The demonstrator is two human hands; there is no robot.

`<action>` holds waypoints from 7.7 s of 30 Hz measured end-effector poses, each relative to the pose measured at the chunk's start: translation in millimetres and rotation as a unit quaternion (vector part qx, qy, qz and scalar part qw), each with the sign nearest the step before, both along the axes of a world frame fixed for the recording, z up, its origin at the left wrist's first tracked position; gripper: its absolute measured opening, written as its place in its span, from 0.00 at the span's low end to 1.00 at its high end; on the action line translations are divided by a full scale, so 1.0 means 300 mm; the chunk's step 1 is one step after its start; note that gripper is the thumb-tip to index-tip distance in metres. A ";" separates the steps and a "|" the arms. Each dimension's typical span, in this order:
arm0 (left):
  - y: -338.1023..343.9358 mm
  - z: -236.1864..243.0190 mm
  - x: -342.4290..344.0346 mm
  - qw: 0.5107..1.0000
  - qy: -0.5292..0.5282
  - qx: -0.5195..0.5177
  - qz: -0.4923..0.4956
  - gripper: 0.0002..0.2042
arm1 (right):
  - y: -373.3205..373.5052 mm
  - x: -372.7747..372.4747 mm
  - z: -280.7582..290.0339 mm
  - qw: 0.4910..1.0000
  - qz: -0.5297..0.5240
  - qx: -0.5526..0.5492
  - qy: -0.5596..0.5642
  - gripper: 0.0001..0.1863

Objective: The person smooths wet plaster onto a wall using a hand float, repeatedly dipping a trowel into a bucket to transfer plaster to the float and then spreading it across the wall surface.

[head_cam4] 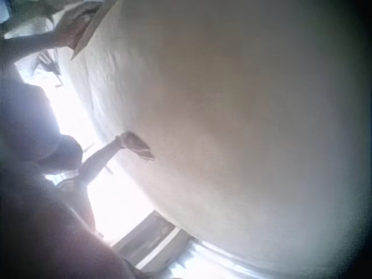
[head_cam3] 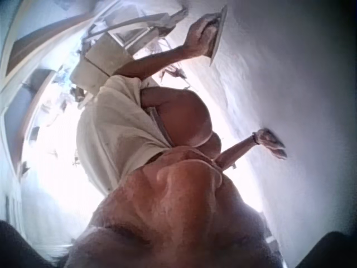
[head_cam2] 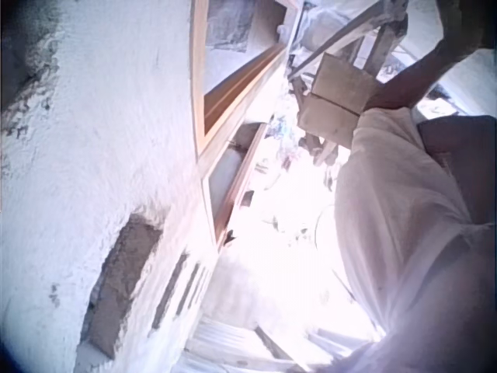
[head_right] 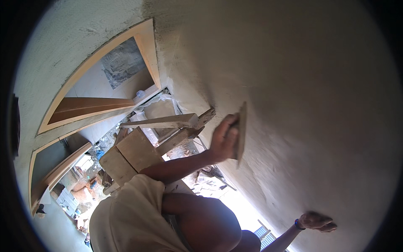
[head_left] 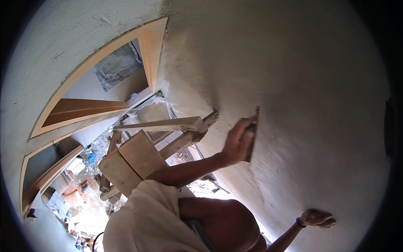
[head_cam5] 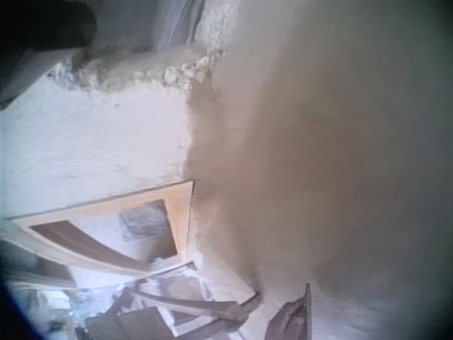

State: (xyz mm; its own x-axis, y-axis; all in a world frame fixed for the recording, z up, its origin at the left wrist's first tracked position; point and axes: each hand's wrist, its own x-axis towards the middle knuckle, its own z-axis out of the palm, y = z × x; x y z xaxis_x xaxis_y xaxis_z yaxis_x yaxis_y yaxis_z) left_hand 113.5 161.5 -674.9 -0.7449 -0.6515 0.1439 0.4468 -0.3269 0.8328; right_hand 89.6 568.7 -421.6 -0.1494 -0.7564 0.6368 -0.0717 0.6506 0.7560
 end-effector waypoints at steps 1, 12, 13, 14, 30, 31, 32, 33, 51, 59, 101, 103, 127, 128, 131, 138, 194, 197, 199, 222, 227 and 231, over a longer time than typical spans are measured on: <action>-0.031 -0.027 0.045 0.986 -0.049 0.132 -0.084 0.23 | -0.088 -0.012 -0.016 1.000 0.027 -0.004 0.013 0.28; -0.202 -0.316 0.086 0.861 0.079 0.470 -0.178 0.21 | -0.164 -0.012 -0.027 0.999 0.036 0.012 0.032 0.26; -0.198 -0.305 0.082 0.890 0.029 0.431 -0.148 0.23 | -0.169 -0.008 -0.027 0.999 0.033 0.013 0.036 0.26; -0.192 -0.288 0.076 0.913 -0.021 0.389 -0.118 0.24 | -0.170 -0.005 -0.026 0.999 0.031 0.014 0.040 0.26; 0.155 0.008 -0.037 0.988 -0.021 -0.154 0.001 0.30 | -0.114 -0.011 -0.022 0.998 0.030 0.054 0.014 0.31; 0.161 0.014 -0.005 0.988 0.006 -0.142 -0.057 0.29 | -0.123 -0.005 -0.016 0.998 0.027 0.050 0.012 0.31; 0.153 -0.012 0.012 0.990 -0.015 -0.134 -0.041 0.29 | -0.133 -0.007 -0.020 0.999 0.027 0.040 0.009 0.32; 0.149 -0.062 0.032 0.991 -0.036 -0.126 -0.026 0.30 | -0.140 -0.012 -0.019 0.999 0.028 0.036 0.009 0.32; 0.029 0.006 -0.040 0.992 -0.013 -0.129 -0.007 0.30 | -0.134 -0.006 -0.037 0.999 0.011 0.033 0.015 0.31; -0.110 -0.438 -0.092 0.977 -0.205 0.056 0.012 0.30 | -0.168 -0.030 -0.030 0.997 0.051 0.062 0.016 0.33; -0.018 -0.422 -0.082 0.968 -0.233 -0.093 0.013 0.33 | -0.125 -0.021 -0.046 0.996 0.052 0.076 0.003 0.32; 0.027 -0.422 -0.096 0.958 -0.241 -0.144 0.055 0.33 | -0.141 -0.031 -0.059 0.997 0.054 0.053 0.005 0.32; 0.410 -0.405 0.068 0.963 -0.226 -0.081 -0.123 0.37 | -0.176 -0.015 -0.073 0.997 0.040 0.063 0.018 0.32; 0.485 -0.415 0.120 0.954 -0.221 -0.089 -0.179 0.38 | -0.173 -0.016 -0.069 0.997 0.040 0.068 0.020 0.32; 0.525 -0.393 0.223 0.934 -0.220 -0.073 -0.271 0.39 | -0.175 -0.009 -0.064 0.999 0.033 0.034 -0.001 0.32; 0.088 -0.364 0.061 0.972 -0.224 -0.071 -0.015 0.35 | -0.149 -0.013 -0.056 0.999 0.038 0.034 0.000 0.32; -0.217 -0.109 -0.178 0.967 -0.142 -0.160 0.142 0.34 | -0.146 -0.007 -0.055 0.999 0.019 0.032 0.001 0.32; -0.230 0.098 -0.195 0.963 -0.093 -0.196 0.161 0.33 | -0.168 -0.010 -0.070 0.999 0.031 0.021 -0.012 0.32; -0.043 0.085 -0.122 0.957 -0.085 -0.250 0.117 0.35 | -0.144 -0.003 -0.061 1.000 0.007 0.028 0.005 0.31; -0.126 -0.070 -0.190 0.967 -0.182 -0.117 0.132 0.28 | -0.120 0.015 -0.067 1.000 0.003 0.003 -0.007 0.34; 0.109 -0.029 -0.115 0.954 -0.047 -0.266 0.133 0.36 | -0.154 0.007 -0.081 0.999 0.028 0.020 -0.023 0.33; 0.078 -0.232 -0.134 0.958 -0.138 -0.185 0.168 0.35 | -0.155 -0.009 -0.072 0.999 0.004 0.051 -0.003 0.33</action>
